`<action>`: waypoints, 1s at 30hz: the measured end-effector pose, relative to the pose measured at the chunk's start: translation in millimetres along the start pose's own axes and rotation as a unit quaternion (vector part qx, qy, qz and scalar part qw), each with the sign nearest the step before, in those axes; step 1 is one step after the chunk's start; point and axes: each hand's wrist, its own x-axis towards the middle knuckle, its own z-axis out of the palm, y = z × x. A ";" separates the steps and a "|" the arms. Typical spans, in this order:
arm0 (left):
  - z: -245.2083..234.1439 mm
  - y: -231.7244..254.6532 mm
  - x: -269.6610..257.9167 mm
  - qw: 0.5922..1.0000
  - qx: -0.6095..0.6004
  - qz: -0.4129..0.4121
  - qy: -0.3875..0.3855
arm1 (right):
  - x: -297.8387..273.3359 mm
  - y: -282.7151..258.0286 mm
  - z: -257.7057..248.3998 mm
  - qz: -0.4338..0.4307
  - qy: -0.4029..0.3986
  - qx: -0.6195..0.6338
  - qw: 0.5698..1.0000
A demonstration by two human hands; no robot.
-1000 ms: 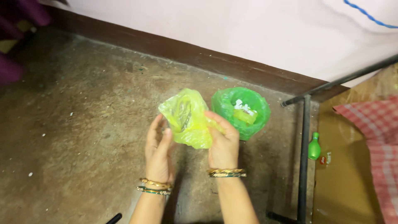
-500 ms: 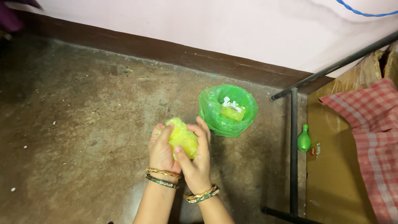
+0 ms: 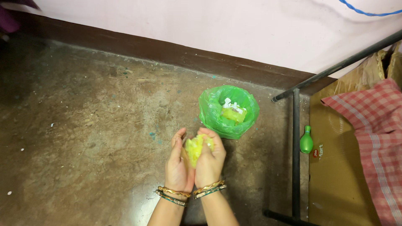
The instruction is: The person cleans a dirty floor by hand, picking up small debris and placing it into a green plastic bag. They then gather a yellow plastic bag from the floor, crumple it, and put it into the green bag, which is placed inside a small blue bucket.
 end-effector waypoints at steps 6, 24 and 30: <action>9.2 -9.3 -7.4 0.992 0.070 -0.109 0.008 | 12.9 26.5 -22.1 -0.061 -0.081 0.138 0.985; -33.8 -20.1 4.5 0.965 0.121 -0.098 0.213 | -11.3 26.5 -41.2 -0.228 -0.207 -0.524 0.794; -86.7 -37.6 25.8 0.947 0.200 -0.067 0.242 | -12.3 69.7 -82.6 0.087 -0.255 -0.271 0.924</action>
